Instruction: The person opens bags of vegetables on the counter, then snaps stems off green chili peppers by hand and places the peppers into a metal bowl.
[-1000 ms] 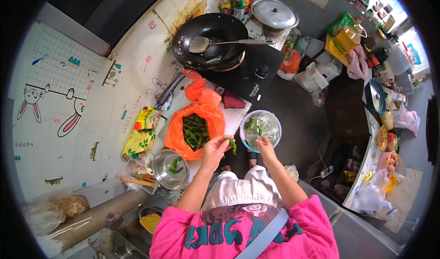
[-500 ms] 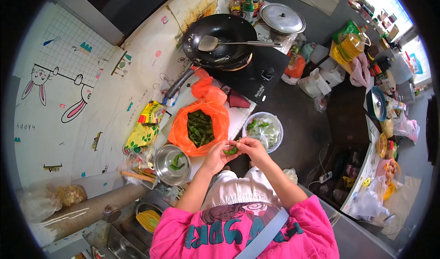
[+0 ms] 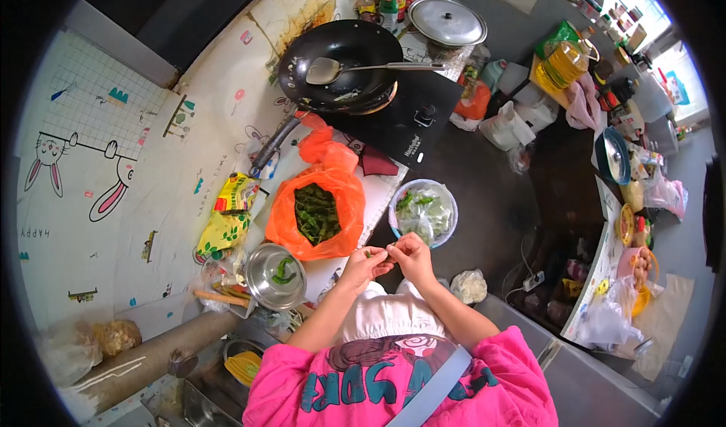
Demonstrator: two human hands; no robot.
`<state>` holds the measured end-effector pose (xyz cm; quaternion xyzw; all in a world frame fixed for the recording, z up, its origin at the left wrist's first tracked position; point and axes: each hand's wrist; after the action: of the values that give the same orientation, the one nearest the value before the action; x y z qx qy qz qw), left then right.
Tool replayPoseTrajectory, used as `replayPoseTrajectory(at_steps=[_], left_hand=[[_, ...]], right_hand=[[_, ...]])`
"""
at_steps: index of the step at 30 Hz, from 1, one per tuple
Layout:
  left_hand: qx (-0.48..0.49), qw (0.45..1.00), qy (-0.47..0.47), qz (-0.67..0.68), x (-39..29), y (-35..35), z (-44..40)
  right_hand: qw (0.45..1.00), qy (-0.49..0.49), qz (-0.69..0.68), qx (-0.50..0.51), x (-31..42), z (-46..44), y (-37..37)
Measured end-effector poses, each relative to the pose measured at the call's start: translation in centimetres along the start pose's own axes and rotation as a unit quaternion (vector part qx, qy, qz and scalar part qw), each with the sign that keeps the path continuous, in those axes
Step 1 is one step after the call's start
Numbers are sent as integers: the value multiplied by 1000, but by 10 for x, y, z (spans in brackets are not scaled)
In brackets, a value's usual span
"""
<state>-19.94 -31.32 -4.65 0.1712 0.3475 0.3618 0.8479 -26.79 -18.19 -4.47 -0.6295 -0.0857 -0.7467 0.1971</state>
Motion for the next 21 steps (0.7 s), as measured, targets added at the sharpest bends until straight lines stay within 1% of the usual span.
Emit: replayPoseTrajectory(at_steps=[2,3,5,6,7,8,10,12,13,14,16,17,20,21], left_hand=[[1,998,-37,51,6,-4,-8],[-3,998,-41,56,6,-1,-7],[-11,997,-44,65,4,6,-5],[9,996,-38,79,2,6,-6],[27,995,-30,95,0,5,-6],[46,993,-20,111,-3,4,-7],[81,987,-11,139,-12,4,-1],[105,978,8,182,-21,7,7],[116,974,21,193,-20,0,8],[112,971,32,206,-20,-5,10],[103,965,58,234,-20,-14,14],[104,962,70,241,-20,-21,16],[52,967,125,217,-12,-48,21],[5,972,141,190,-11,-54,25]], right_hand=[[988,-125,90,-15,2,-3,-5],[973,-187,134,-21,4,-5,-6],[985,-139,105,-22,14,-7,-10],[989,-115,91,-21,17,-8,-11],[991,-113,67,-40,5,-14,-14],[997,-32,28,-66,-14,-21,-14],[991,77,-65,-85,-17,-33,-26],[994,48,-26,-91,-36,-49,-39],[995,8,26,-96,-46,-58,-45],[988,33,82,-124,-59,-65,-48],[974,117,77,-176,-111,-77,-51],[974,118,96,-166,-110,-75,-46],[992,114,15,-51,-83,-57,-15],[984,175,-8,37,-67,-52,-4]])
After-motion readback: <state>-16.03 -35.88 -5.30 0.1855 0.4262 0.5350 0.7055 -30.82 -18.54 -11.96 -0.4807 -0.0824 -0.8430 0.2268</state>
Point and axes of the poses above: each hand's wrist, its own z-axis away from the middle knuckle, its own y-axis out of the palm, x = y × z, and after that the axes turned 1 degree about -y, right-handed
